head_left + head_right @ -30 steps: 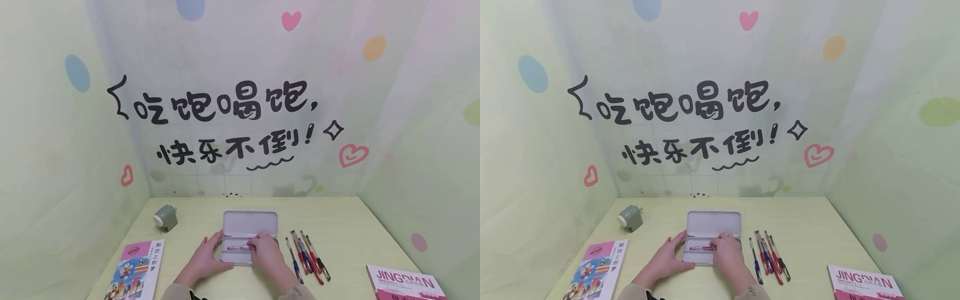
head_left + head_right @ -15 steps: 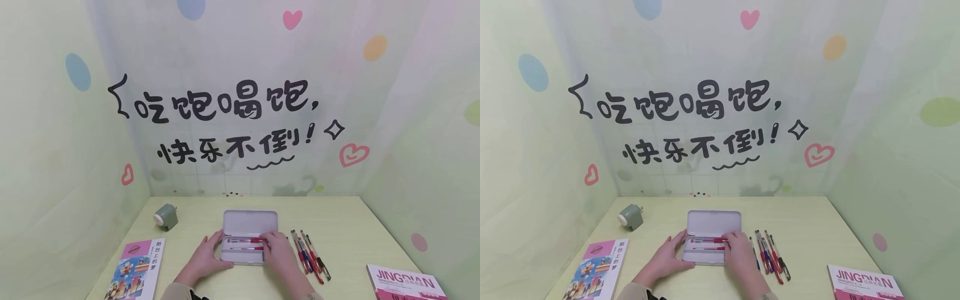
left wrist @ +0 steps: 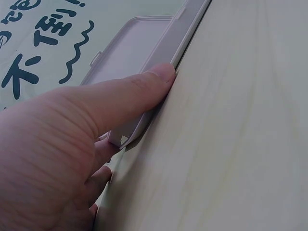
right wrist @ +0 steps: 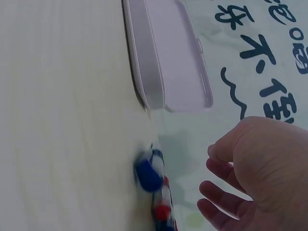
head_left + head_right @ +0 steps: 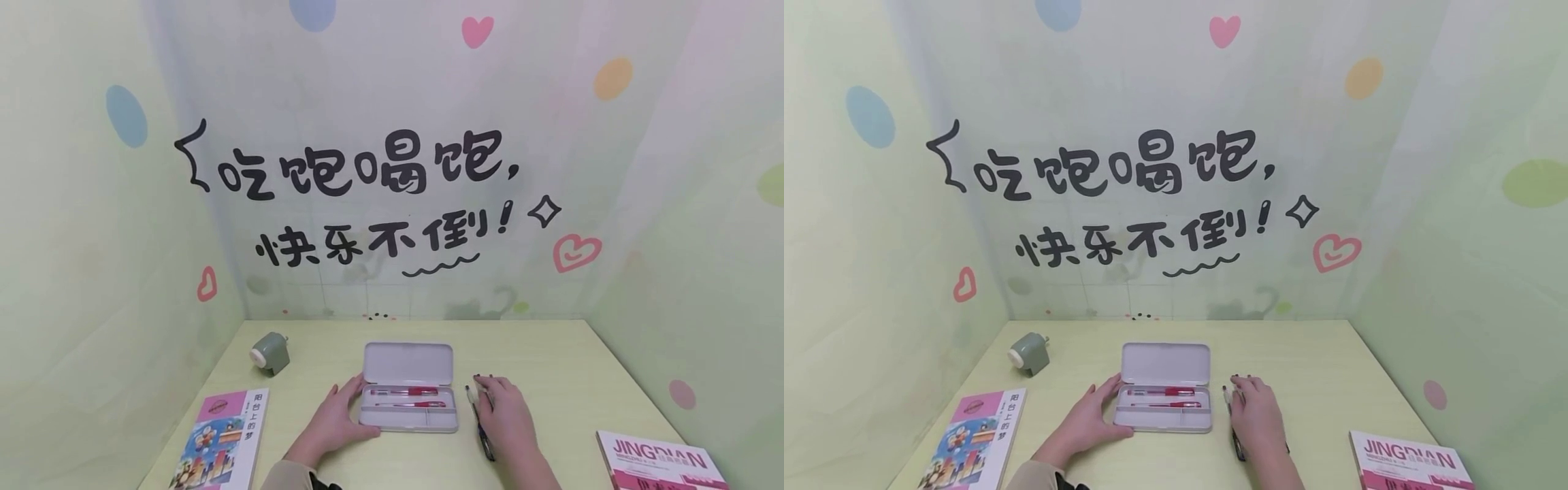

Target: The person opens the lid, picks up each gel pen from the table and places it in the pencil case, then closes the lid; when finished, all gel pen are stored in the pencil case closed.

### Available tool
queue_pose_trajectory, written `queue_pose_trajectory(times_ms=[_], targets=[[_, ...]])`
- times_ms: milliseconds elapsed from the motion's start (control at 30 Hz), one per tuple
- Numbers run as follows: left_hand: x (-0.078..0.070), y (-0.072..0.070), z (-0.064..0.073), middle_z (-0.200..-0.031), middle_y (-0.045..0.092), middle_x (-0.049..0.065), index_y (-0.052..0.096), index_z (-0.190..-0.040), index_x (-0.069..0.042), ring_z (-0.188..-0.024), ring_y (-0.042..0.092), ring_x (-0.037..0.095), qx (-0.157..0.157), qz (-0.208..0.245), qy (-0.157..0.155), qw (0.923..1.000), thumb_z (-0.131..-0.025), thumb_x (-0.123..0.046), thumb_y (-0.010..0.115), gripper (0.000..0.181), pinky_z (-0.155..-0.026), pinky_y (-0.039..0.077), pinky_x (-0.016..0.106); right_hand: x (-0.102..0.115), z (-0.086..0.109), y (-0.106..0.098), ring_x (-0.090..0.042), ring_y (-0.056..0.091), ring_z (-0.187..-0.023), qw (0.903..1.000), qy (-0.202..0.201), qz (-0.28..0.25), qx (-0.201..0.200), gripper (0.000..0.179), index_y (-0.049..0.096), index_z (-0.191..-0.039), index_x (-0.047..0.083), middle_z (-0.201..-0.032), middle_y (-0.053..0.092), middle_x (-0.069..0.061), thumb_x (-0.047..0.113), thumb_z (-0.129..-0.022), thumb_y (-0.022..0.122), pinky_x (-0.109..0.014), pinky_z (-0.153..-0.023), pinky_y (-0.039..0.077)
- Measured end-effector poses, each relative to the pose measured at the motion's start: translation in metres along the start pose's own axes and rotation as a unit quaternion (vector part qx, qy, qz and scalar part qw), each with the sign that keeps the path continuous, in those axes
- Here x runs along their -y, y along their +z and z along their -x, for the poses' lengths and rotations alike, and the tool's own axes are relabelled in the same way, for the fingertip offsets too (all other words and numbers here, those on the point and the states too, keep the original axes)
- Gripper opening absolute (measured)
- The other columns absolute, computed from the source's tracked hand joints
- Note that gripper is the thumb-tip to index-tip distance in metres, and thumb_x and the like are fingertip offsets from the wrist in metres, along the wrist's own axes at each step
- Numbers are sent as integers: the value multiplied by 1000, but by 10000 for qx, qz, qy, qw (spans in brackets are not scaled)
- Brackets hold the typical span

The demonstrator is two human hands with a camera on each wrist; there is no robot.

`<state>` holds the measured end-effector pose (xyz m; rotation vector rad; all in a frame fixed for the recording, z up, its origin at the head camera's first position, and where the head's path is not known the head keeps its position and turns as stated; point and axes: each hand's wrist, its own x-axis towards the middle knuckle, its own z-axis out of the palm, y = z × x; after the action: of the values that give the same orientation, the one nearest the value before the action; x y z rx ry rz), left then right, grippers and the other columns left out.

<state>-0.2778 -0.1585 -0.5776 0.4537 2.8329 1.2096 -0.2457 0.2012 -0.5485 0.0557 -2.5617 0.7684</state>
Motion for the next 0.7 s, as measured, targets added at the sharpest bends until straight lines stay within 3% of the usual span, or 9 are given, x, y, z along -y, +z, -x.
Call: queue_pose_trajectory(times_ms=[133, 433, 700], targets=[[0, 0, 0, -171, 53, 11, 36, -173, -17, -163, 39, 47, 0, 13, 15, 10000, -69, -54, 100, 127, -140, 10, 71, -12, 4, -16, -47, 71, -121, 9979, 586, 151, 252, 34, 73, -137, 5, -132, 73, -23, 12, -104, 70, -68, -104, 61], [2, -1, -2, -170, 54, 11, 36, -173, -16, -163, 38, 48, -17, -32, -12, 10000, -69, -55, 100, 128, -139, 11, 71, -32, 12, -29, -54, 67, -127, 9886, 1275, 469, 643, 41, 69, -141, -1, -140, 67, -33, 14, -103, 68, -72, -107, 57], [4, 1, -2, -170, 54, 11, 36, -173, -17, -164, 38, 48, -27, -5, 0, 10000, -70, -55, 100, 128, -140, 11, 71, -38, 14, -35, -50, 72, -114, 9789, 1620, 745, 1003, 37, 72, -132, -5, -127, 71, -33, 16, -101, 70, -68, -98, 61]])
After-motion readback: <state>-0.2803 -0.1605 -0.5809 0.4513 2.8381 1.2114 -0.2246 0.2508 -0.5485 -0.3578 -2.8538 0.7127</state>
